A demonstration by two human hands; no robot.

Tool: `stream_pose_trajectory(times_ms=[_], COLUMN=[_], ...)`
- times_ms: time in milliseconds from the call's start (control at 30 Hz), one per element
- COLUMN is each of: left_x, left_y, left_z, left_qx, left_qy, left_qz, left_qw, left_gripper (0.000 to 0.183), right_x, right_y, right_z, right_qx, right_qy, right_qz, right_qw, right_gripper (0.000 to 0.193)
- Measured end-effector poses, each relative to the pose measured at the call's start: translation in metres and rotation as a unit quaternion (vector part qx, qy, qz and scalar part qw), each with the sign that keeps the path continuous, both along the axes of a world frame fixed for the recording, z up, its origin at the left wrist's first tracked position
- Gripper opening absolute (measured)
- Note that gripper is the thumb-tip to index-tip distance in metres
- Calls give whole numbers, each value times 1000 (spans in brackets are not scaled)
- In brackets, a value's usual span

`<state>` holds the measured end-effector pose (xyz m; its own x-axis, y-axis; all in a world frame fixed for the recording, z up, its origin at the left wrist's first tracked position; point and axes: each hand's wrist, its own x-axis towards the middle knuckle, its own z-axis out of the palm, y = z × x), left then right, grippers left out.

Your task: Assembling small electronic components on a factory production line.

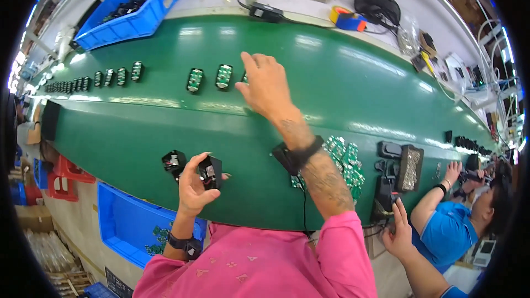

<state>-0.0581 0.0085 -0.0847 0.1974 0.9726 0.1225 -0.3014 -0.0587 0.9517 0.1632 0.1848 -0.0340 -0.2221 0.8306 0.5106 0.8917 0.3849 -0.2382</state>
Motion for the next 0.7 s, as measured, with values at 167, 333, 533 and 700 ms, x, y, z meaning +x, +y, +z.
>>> stream_pose_trajectory(times_ms=[167,333,533,700], left_x=[17,49,68,82], left_y=[2,-1,-9,-9], left_z=[-26,-34,-29,-18], left_qx=[-114,-156,-247,-202], left_qy=[-93,-103,-63,28], left_qz=[-122,-182,-184,-159], left_qw=[982,965,949,966], left_gripper=[60,32,19,21], right_x=[82,86,92,97], right_y=[-109,-195,-204,-204], right_z=[34,-10,-19,-36], right_qx=[-281,-322,-318,-163], right_qy=[-35,-93,-106,-25], right_qz=[-85,-27,1,7], right_qw=[955,942,942,986], right_gripper=[38,55,65,40])
